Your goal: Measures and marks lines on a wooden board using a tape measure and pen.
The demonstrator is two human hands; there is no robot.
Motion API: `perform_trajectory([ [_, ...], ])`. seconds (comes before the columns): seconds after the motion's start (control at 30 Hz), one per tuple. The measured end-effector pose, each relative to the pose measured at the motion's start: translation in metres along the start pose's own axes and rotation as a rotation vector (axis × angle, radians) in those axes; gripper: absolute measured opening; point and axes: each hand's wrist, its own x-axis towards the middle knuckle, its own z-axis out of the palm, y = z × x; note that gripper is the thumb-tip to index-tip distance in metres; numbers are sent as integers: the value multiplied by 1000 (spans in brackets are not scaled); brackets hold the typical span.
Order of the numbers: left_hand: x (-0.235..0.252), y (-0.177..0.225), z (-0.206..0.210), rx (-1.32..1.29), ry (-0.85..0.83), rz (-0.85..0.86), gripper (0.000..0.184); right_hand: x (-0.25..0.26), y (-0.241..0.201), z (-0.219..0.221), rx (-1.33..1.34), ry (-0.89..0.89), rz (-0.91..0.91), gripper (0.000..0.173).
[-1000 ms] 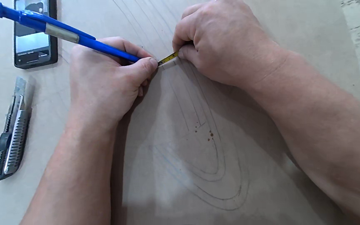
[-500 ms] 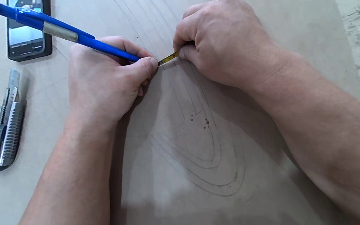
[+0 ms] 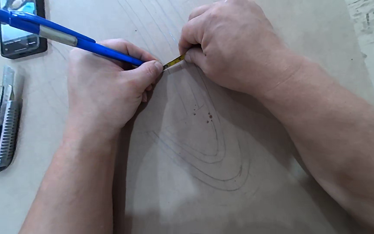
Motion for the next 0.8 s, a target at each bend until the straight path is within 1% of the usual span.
perform_trajectory([
  [0.8,-30,4,5,-15,-42,19,8,-38,-14,4,-20,45,9,22],
])
